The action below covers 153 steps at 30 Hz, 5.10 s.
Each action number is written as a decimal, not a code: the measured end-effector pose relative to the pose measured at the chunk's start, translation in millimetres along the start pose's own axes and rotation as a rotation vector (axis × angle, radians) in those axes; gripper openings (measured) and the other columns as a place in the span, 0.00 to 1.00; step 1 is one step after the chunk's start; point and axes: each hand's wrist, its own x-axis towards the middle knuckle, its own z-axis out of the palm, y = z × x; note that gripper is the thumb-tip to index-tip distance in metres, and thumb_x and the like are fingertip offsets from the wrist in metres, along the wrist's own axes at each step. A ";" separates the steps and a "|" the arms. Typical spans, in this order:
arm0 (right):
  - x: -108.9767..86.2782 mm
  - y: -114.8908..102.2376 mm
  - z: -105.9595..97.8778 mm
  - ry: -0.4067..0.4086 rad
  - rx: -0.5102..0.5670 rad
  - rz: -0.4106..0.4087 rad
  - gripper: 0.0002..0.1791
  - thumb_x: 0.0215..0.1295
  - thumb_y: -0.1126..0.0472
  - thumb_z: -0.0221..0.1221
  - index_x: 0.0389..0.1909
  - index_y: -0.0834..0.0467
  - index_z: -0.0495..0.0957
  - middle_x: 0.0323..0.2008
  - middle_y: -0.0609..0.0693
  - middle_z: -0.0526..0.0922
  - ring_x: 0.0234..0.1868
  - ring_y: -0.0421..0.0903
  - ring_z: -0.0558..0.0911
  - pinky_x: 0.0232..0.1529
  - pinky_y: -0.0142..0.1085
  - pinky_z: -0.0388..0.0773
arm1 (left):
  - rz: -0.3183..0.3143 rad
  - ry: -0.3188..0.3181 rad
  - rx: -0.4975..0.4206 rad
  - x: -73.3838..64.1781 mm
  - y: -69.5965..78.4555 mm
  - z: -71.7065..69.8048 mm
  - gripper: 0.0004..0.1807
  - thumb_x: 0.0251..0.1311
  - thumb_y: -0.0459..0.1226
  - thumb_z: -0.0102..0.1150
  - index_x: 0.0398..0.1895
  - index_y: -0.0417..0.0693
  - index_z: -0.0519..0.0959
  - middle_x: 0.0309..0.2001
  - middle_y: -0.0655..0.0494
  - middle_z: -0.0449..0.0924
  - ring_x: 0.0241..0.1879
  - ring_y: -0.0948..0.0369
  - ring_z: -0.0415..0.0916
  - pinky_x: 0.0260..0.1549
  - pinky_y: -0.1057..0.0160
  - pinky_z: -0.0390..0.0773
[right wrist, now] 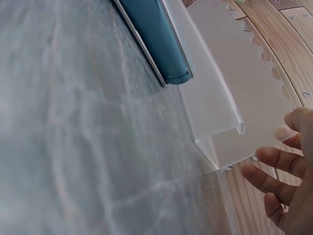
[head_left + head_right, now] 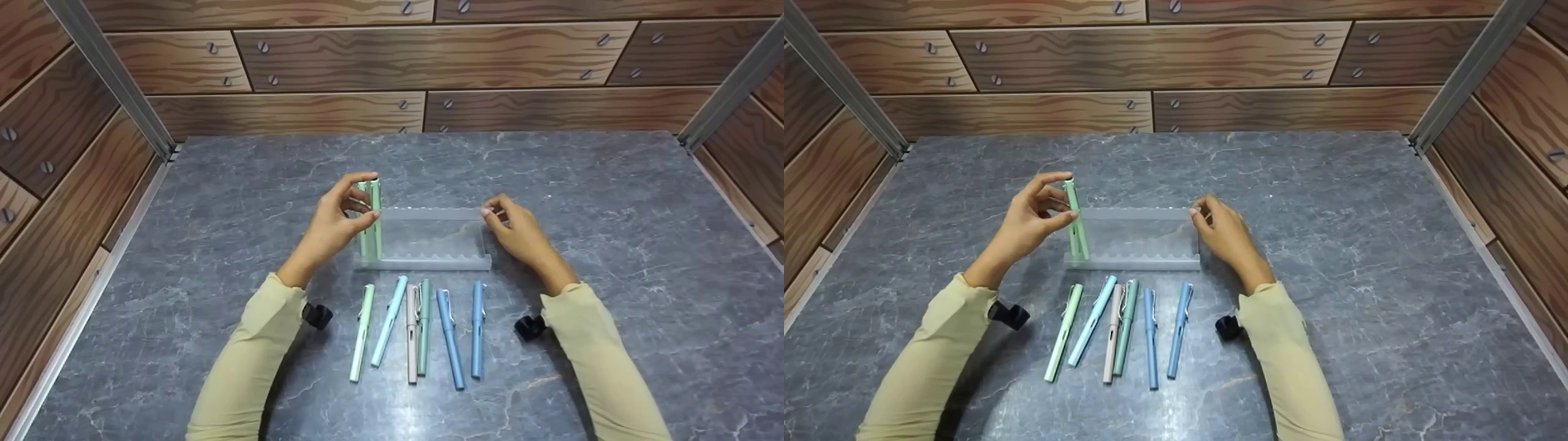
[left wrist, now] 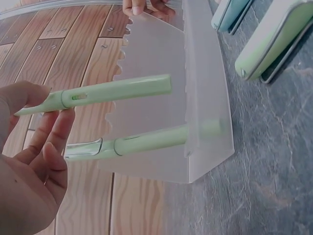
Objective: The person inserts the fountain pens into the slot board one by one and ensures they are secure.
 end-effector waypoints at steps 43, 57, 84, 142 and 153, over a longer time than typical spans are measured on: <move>0.4 -0.4 0.3 0.000 -0.002 0.007 0.12 0.72 0.60 0.51 0.46 0.66 0.73 0.42 0.65 0.81 0.46 0.60 0.81 0.52 0.53 0.75 | -0.043 -0.022 0.261 -1.2 -10.6 5.9 0.29 0.55 0.32 0.66 0.60 0.62 0.73 0.41 0.53 0.83 0.40 0.59 0.84 0.36 0.56 0.82; -1.0 -0.7 -1.1 0.008 -0.012 -0.007 0.12 0.72 0.60 0.50 0.46 0.65 0.73 0.41 0.63 0.82 0.45 0.58 0.80 0.51 0.51 0.75 | -0.009 -0.006 0.450 3.5 -4.8 5.0 0.29 0.53 0.36 0.69 0.60 0.61 0.74 0.38 0.57 0.80 0.37 0.58 0.71 0.32 0.62 0.65; -0.3 -2.5 0.1 0.032 -0.057 -0.029 0.11 0.71 0.60 0.52 0.44 0.64 0.74 0.37 0.59 0.81 0.40 0.51 0.78 0.46 0.43 0.71 | -0.094 0.022 0.727 15.3 -2.4 4.0 0.32 0.54 0.44 0.69 0.64 0.68 0.72 0.30 0.57 0.75 0.28 0.60 0.66 0.23 0.63 0.63; -1.8 -2.1 2.7 0.036 -0.026 -0.027 0.10 0.71 0.61 0.52 0.44 0.65 0.74 0.35 0.59 0.80 0.40 0.51 0.77 0.47 0.47 0.72 | -0.203 -0.358 0.515 -65.3 -20.0 -25.5 0.33 0.46 0.52 0.73 0.57 0.56 0.76 0.44 0.53 0.81 0.41 0.55 0.77 0.35 0.60 0.73; -0.6 -1.4 0.4 0.029 -0.038 -0.019 0.11 0.72 0.60 0.51 0.45 0.64 0.74 0.36 0.59 0.81 0.40 0.51 0.77 0.47 0.48 0.72 | -0.205 -0.512 0.491 -68.3 -25.8 -24.3 0.35 0.44 0.49 0.76 0.58 0.54 0.76 0.46 0.54 0.82 0.43 0.58 0.77 0.43 0.57 0.75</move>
